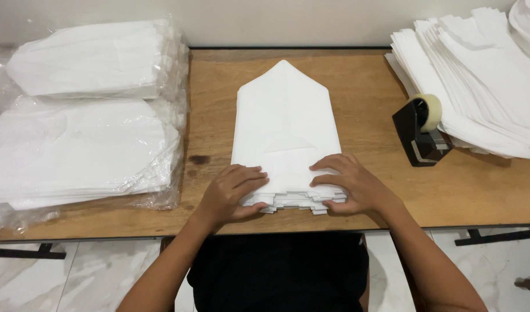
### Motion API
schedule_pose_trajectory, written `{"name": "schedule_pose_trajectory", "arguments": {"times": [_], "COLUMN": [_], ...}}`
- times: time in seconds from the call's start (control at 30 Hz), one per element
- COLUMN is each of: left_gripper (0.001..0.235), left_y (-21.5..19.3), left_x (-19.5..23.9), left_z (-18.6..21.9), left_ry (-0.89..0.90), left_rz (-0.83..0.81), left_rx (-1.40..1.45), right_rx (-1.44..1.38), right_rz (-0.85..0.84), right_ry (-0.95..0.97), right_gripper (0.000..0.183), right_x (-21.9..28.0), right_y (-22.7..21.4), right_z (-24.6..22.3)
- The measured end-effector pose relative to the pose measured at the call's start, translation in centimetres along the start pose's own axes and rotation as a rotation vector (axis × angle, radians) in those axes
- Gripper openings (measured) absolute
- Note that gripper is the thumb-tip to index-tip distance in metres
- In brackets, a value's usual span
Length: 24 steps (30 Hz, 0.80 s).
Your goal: Folding and stacking white plastic bags on a production table.
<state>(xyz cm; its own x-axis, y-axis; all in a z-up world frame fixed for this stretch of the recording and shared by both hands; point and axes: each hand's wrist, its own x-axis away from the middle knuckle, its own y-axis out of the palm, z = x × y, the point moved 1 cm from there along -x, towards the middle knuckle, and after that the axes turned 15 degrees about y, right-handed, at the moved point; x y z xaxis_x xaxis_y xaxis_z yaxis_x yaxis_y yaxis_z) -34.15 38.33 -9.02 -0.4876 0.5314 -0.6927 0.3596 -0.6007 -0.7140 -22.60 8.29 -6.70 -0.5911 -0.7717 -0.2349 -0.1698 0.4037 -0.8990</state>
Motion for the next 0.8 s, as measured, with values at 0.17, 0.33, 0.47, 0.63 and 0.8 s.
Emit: {"name": "schedule_pose_trajectory", "arguments": {"times": [0.17,0.33,0.47,0.63,0.8], "left_gripper": [0.042,0.029,0.027,0.025,0.017], "left_y": [-1.1,-2.0,-1.9,-1.6,-0.6], "left_x": [-0.1,-0.3,0.3,0.1,1.0], "left_z": [-0.5,-0.4,-0.5,-0.6,-1.4], "left_ry": [-0.038,-0.092,-0.150,-0.279,-0.198], "left_rz": [0.024,0.040,0.081,0.126,0.331], "left_rx": [0.147,0.237,0.298,0.285,0.214], "right_rx": [-0.113,-0.277,-0.467,-0.551,-0.731], "right_rz": [0.034,0.054,0.129,0.207,0.375], "right_ry": [0.006,-0.056,-0.043,-0.026,0.035], "right_gripper": [0.048,0.065,0.066,0.055,0.031], "right_x": [-0.1,0.0,0.0,0.4,1.0], "right_y": [0.7,0.9,1.7,2.4,3.7], "right_z": [0.6,1.3,2.9,4.7,5.9]}}
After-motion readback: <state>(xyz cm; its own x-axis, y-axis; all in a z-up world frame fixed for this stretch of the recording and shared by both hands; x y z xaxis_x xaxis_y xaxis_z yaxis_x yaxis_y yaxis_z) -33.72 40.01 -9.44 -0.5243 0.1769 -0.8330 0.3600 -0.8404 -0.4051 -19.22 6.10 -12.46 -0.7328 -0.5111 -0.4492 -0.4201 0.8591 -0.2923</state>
